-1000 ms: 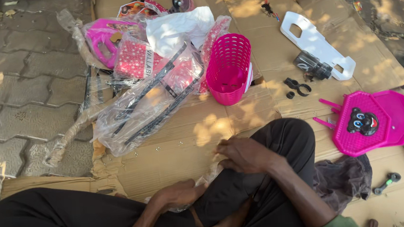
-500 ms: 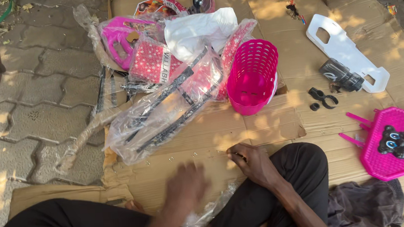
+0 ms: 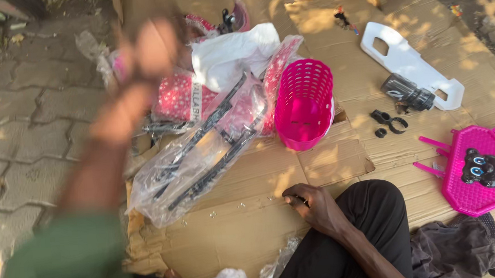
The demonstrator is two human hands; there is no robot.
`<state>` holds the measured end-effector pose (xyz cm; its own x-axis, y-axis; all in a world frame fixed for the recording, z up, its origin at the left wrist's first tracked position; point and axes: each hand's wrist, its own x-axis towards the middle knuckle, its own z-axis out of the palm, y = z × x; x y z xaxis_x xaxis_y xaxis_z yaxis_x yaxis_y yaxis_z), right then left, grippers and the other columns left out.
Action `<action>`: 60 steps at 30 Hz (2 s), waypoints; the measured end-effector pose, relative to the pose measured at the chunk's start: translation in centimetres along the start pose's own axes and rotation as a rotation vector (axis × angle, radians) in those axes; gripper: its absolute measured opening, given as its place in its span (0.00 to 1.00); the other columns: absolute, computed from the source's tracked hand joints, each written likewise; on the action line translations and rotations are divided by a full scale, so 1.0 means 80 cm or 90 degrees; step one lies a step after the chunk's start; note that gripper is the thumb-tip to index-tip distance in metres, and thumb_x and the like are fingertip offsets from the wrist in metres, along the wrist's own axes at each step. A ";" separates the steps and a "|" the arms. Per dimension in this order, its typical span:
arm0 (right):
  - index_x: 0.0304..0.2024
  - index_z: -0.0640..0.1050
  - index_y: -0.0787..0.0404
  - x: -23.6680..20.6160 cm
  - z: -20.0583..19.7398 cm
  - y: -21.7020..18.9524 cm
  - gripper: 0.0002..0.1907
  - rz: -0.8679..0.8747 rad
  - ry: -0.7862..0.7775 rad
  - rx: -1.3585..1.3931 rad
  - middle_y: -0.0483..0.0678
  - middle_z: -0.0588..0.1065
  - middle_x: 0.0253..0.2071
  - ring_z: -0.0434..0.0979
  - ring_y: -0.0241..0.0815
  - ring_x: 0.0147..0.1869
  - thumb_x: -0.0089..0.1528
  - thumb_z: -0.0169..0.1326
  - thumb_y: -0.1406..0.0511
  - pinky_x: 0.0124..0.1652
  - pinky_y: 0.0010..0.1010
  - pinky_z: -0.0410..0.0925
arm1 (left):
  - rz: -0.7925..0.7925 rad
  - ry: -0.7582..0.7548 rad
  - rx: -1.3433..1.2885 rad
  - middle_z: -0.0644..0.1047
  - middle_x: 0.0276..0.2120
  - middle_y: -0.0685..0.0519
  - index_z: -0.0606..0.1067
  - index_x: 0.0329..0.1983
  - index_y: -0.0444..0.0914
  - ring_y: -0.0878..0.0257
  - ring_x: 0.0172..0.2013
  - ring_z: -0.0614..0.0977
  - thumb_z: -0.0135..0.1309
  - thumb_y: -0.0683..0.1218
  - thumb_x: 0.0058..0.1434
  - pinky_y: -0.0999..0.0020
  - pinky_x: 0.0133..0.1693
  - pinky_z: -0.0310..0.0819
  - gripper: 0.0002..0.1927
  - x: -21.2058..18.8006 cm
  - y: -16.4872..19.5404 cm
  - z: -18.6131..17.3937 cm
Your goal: The person unpacks several bicycle components from plastic packaging, including a pink basket, a bell, and a rear rack. They then use a hex key to attach the rear rack to a padded seat cover, tightening the bolts to secure the assembly.
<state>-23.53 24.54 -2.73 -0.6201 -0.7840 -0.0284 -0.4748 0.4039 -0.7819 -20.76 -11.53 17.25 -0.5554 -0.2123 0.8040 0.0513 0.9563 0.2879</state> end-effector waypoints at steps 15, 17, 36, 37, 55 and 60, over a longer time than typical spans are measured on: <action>0.56 0.74 0.66 0.018 -0.045 -0.053 0.16 -0.171 0.416 -0.010 0.52 0.76 0.48 0.76 0.41 0.48 0.68 0.56 0.68 0.46 0.33 0.72 | -0.242 -0.442 0.030 0.79 0.43 0.51 0.71 0.52 0.42 0.53 0.43 0.82 0.48 0.36 0.58 0.50 0.41 0.75 0.18 -0.250 -0.012 -0.042; 0.62 0.67 0.71 0.043 -0.070 -0.071 0.25 -0.238 0.447 0.016 0.55 0.71 0.56 0.73 0.43 0.59 0.66 0.58 0.67 0.53 0.35 0.70 | -0.246 -0.452 0.022 0.80 0.42 0.54 0.73 0.52 0.44 0.56 0.41 0.82 0.49 0.36 0.58 0.52 0.41 0.75 0.19 -0.235 -0.004 -0.076; 0.41 0.75 0.64 -0.039 -0.179 -0.096 0.17 -0.235 0.140 0.852 0.40 0.71 0.13 0.78 0.37 0.29 0.68 0.57 0.55 0.57 0.54 0.70 | -0.534 -0.537 -0.217 0.77 0.53 0.47 0.70 0.58 0.42 0.56 0.53 0.81 0.53 0.49 0.66 0.54 0.51 0.79 0.18 -0.268 -0.061 -0.090; 0.41 0.75 0.66 -0.042 -0.184 -0.092 0.18 -0.252 0.105 0.953 0.41 0.71 0.15 0.78 0.37 0.30 0.70 0.55 0.55 0.61 0.55 0.67 | -0.544 -0.445 -0.327 0.76 0.56 0.46 0.67 0.59 0.41 0.57 0.56 0.80 0.56 0.49 0.63 0.54 0.53 0.79 0.23 -0.267 -0.061 -0.089; 0.43 0.75 0.58 -0.089 -0.252 0.068 0.04 -0.371 0.183 1.091 0.44 0.76 0.44 0.79 0.39 0.47 0.69 0.58 0.70 0.56 0.37 0.70 | -0.678 0.380 -0.229 0.75 0.37 0.42 0.75 0.41 0.28 0.61 0.29 0.72 0.48 0.29 0.68 0.71 0.29 0.63 0.06 -0.326 -0.169 -0.117; 0.52 0.77 0.53 0.041 -0.201 -0.011 0.09 -0.341 0.323 0.722 0.45 0.79 0.52 0.79 0.46 0.54 0.70 0.58 0.63 0.68 0.50 0.69 | -0.813 0.187 -0.486 0.81 0.43 0.50 0.77 0.45 0.35 0.66 0.42 0.84 0.47 0.39 0.65 0.69 0.45 0.80 0.09 -0.316 -0.114 -0.109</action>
<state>-35.18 29.19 7.86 -0.8002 -0.3622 0.4780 -0.1096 -0.6953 -0.7104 0.05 -16.64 -1.17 -0.3837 -0.9127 -0.1405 0.1336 -0.2054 0.9695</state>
